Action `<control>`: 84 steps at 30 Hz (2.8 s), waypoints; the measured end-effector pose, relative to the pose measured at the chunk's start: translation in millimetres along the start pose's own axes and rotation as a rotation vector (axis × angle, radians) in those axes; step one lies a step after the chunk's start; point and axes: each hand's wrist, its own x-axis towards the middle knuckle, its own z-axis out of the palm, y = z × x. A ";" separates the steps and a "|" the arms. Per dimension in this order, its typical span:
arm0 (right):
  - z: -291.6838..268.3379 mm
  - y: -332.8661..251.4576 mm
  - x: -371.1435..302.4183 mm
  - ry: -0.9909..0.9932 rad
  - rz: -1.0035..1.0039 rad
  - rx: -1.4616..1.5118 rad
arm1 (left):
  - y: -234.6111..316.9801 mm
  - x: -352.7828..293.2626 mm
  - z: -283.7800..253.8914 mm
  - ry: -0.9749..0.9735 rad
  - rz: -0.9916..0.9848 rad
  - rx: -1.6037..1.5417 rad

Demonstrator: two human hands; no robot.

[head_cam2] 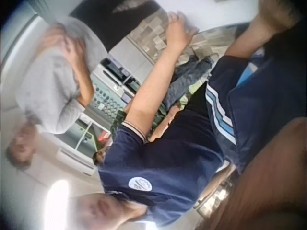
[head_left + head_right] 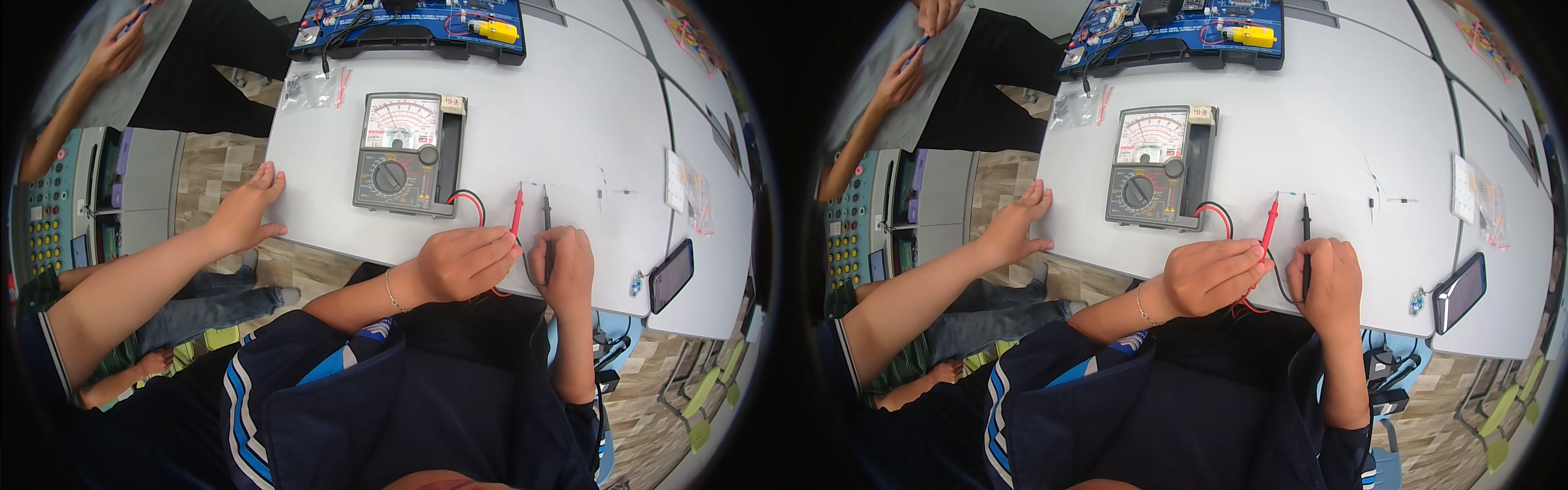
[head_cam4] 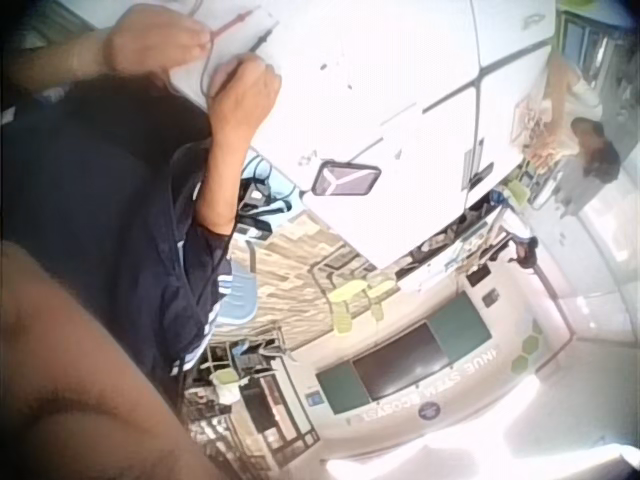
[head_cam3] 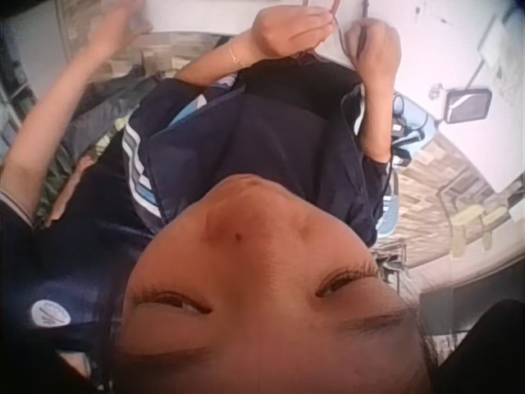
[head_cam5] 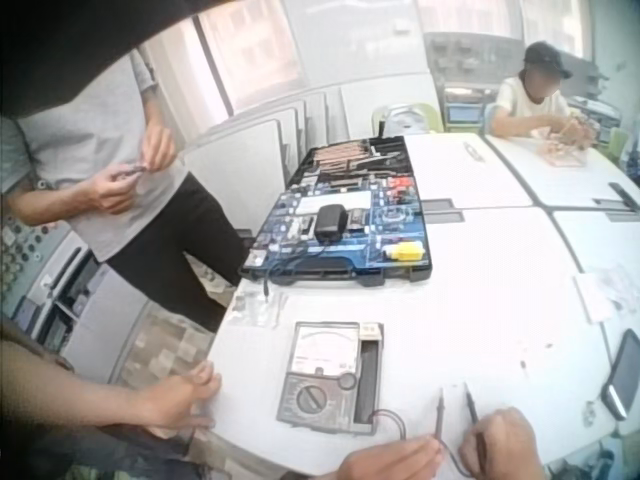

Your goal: The person uses a multimeter to test a small electronic component on a white table. They hold the red and black probes, touch them to the component, and adjust the multimeter dial. Another person stands nearby and occasionally reaches toward the workspace.

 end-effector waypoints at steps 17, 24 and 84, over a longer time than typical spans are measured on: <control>0.0 -0.2 -0.7 -0.014 -0.009 -0.020 | 0.4 0.5 -1.0 0.003 -0.007 -0.019; -0.7 0.4 -2.0 -0.027 0.012 -0.015 | -0.1 -2.3 3.5 0.032 -0.001 -0.017; -3.2 -1.9 5.0 0.040 -0.031 0.024 | 0.2 2.1 1.5 -0.003 0.000 -0.001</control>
